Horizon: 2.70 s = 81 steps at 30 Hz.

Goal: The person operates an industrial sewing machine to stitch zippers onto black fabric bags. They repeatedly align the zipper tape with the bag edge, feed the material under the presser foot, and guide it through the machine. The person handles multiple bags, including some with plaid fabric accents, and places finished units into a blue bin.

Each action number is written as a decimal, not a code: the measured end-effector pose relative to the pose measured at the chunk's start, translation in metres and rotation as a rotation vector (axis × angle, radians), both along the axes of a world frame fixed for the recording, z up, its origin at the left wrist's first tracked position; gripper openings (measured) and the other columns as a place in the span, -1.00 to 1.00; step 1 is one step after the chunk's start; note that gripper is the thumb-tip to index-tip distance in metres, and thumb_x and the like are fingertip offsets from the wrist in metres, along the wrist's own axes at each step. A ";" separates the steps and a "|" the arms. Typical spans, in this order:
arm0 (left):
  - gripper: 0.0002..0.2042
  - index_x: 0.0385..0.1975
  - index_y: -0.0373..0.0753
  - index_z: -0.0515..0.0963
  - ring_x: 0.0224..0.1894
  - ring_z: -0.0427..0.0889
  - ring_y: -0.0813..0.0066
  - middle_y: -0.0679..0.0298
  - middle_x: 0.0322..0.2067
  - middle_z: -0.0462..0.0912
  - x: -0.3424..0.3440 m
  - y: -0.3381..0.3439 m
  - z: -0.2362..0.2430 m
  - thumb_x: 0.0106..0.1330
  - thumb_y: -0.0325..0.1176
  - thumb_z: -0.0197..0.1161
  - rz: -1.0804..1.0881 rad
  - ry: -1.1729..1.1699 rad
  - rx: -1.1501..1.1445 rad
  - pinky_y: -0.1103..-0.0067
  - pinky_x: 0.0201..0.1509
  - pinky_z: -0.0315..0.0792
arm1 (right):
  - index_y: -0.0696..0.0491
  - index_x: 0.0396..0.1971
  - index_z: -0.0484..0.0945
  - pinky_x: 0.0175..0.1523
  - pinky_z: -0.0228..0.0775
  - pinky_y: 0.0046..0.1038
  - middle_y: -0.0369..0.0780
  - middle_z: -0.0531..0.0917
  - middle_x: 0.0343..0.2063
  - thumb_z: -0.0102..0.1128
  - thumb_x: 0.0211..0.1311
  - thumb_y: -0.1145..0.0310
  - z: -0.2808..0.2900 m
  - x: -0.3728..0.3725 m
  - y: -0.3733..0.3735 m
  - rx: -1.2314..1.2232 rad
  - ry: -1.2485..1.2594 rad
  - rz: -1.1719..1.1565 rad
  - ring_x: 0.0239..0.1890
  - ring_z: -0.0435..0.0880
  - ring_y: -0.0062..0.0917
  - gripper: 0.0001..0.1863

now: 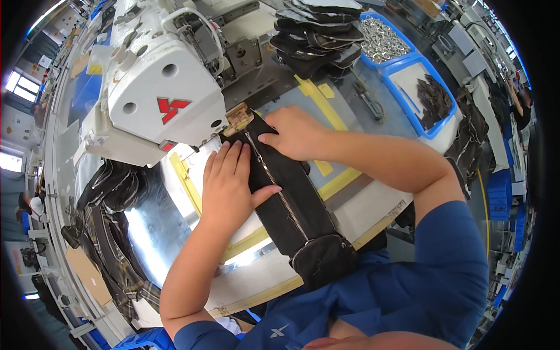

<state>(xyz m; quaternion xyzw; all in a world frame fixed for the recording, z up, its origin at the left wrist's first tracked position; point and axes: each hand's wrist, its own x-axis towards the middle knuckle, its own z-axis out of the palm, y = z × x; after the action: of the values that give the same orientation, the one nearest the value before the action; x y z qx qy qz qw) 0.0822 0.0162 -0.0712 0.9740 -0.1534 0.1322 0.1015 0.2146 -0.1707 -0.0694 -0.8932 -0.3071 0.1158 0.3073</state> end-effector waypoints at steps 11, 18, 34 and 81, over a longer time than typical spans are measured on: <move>-0.01 0.31 -0.43 0.47 0.32 0.51 -0.11 -0.12 0.31 0.53 0.020 -0.004 0.013 -0.04 0.20 0.58 0.007 0.182 -0.035 0.15 0.43 0.34 | 0.20 -0.14 0.60 0.13 0.48 -0.06 0.05 0.68 -0.07 0.46 0.22 0.13 0.011 0.011 -0.001 -0.087 -0.218 0.128 0.05 0.65 0.01 -0.55; -0.02 0.29 -0.49 0.45 0.34 0.49 -0.15 -0.18 0.29 0.49 0.025 0.000 0.004 0.01 0.22 0.53 -0.054 0.184 -0.115 0.15 0.44 0.37 | 0.25 -0.07 0.54 0.44 0.33 -0.04 0.16 0.58 0.15 0.47 0.15 0.04 0.002 -0.008 -0.016 0.092 -0.495 0.455 0.25 0.57 0.01 -0.41; 0.02 0.31 -0.50 0.43 0.31 0.50 -0.14 -0.15 0.34 0.48 0.028 0.001 0.003 0.03 0.30 0.48 -0.050 0.219 -0.043 0.13 0.41 0.38 | 0.30 0.02 0.48 0.54 0.23 -0.02 0.31 0.49 0.26 0.22 0.42 0.23 -0.009 -0.002 -0.012 0.067 -0.299 0.504 0.37 0.49 0.12 -0.58; 0.00 0.40 -0.44 0.34 0.42 0.33 -0.22 -0.11 0.41 0.39 0.021 0.001 -0.003 0.02 0.11 0.57 -0.071 0.183 -0.064 0.07 0.50 0.21 | 0.12 -0.17 0.75 -0.07 0.60 -0.38 -0.18 0.80 -0.31 0.57 0.03 0.43 -0.001 0.167 -0.412 -0.482 -0.053 -0.627 -0.24 0.77 -0.45 -0.68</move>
<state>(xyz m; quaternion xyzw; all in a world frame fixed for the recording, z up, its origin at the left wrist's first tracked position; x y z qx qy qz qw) 0.1032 0.0167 -0.0738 0.9723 -0.1735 0.0437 0.1506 0.3819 -0.5832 -0.0702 -0.9928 0.0086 0.0623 0.1015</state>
